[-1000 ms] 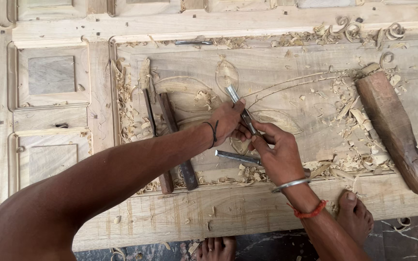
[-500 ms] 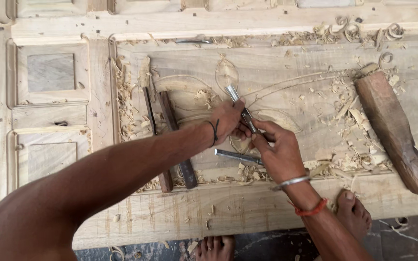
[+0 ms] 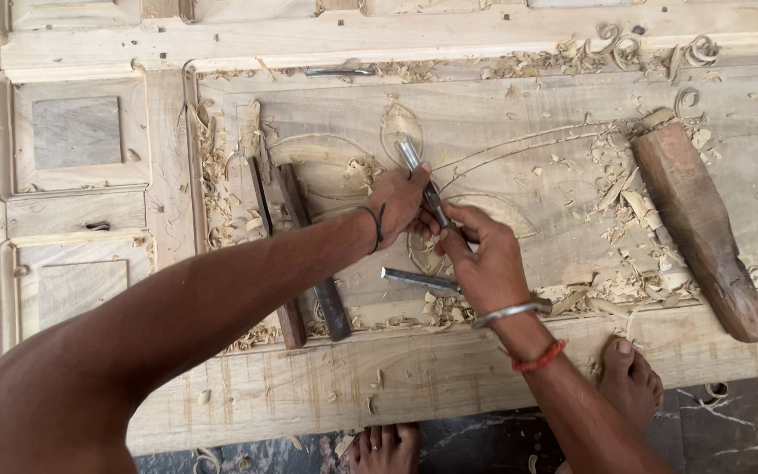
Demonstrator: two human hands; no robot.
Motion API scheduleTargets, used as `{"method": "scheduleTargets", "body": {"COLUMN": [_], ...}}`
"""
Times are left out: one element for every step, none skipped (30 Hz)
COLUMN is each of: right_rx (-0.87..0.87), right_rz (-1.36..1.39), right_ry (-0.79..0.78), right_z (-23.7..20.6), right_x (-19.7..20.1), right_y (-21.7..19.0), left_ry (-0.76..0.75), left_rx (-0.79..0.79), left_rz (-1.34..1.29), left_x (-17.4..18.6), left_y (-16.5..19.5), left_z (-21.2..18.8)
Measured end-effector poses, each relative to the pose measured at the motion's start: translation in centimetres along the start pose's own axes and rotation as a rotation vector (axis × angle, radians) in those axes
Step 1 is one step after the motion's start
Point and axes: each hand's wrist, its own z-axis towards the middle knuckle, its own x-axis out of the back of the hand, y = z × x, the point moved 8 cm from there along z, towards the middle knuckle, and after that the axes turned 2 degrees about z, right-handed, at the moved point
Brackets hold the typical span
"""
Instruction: The person carves a floral relief pattern into a large wooden door panel using hand chisels, working on the floor. They switch between different chisels, pare out leaf shapes, brush away shavings by hand, and sweep chips off the panel surface.
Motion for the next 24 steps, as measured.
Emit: {"method": "scheduleTargets", "body": {"right_rx": [0.012,0.018,0.037,0.062,0.089,0.067,0.052,0.037,0.041,0.05,0.05,0.043,0.041,0.035,0.028,0.021,0.018,0.055,0.08,0.102,0.092,0.073,0.053,0.068], "right_rz": [-0.036,-0.069,-0.044,-0.021,0.004,0.034,0.062,0.089,0.076,0.063,0.051,0.042,0.029,0.02,0.031,0.039,0.046,0.051,0.057,0.064,0.063,0.061,0.061,0.075], "right_ry": [0.015,0.02,0.015,0.024,0.039,0.035,0.034,0.026,0.034,0.044,0.047,0.041,0.045,0.046,0.051,0.056,0.063,0.078,0.08,0.083,0.083,0.084,0.085,0.086], "right_z": [-0.1,-0.2,-0.2,-0.3,-0.4,-0.4,-0.4,-0.4,-0.4,-0.4,-0.4,-0.3,-0.3,-0.3,-0.3,-0.3,-0.4,-0.5,-0.6,-0.6,-0.7,-0.7,-0.7,-0.7], "right_x": [0.0,-0.1,-0.3,-0.4,-0.5,-0.6,-0.7,-0.8,-0.8,-0.8,-0.8,-0.9,-0.9,-0.9,-1.0,-1.1,-1.1,-1.1,-1.2,-1.3,-1.5,-1.6,-1.7,-1.8], "right_y": [0.0,0.0,-0.1,-0.2,-0.3,-0.1,0.1,0.3,0.3,0.3,0.3,0.4,0.4,0.5,0.6,0.7,0.8,0.6,0.5,0.4,0.5,0.7,0.9,0.8], "left_ry": [0.012,0.005,-0.003,-0.02,-0.015,-0.013,-0.013,-0.01,-0.005,0.0,0.005,0.005,-0.002,-0.009,-0.013,-0.019,-0.007,0.009,0.033,0.041,0.04,0.035,0.027,0.02], "left_rx": [0.005,-0.003,0.004,0.003,-0.008,-0.015,-0.031,-0.026,-0.021,-0.022,-0.025,-0.025,-0.032,-0.031,-0.035,-0.041,-0.024,-0.013,0.009,-0.005,-0.023,-0.033,-0.017,-0.015], "left_rz": [0.012,0.021,0.022,0.03,0.037,0.045,0.054,0.061,0.067,0.075,0.066,0.057,0.052,0.055,0.059,0.06,0.067,0.076,0.077,0.071,0.072,0.071,0.067,0.064], "left_x": [0.2,0.3,0.4,0.3,0.5,0.6,0.7,0.8,0.8,0.9,1.0,1.1,1.0,1.0,1.0,1.0,1.1,1.3,1.5,1.6,1.6,1.6,1.5,1.5], "left_y": [0.0,0.1,0.0,0.1,0.2,0.2,0.4,0.3,0.2,0.2,0.3,0.3,0.5,0.4,0.5,0.5,0.4,0.2,0.0,0.1,0.1,0.2,-0.1,-0.1], "left_z": [0.0,0.0,-0.1,0.0,0.0,0.1,0.2,0.3,0.4,0.6,0.7,0.8,0.9,0.9,1.0,1.0,1.0,1.0,1.0,1.0,1.1,1.1,1.1,1.2]}}
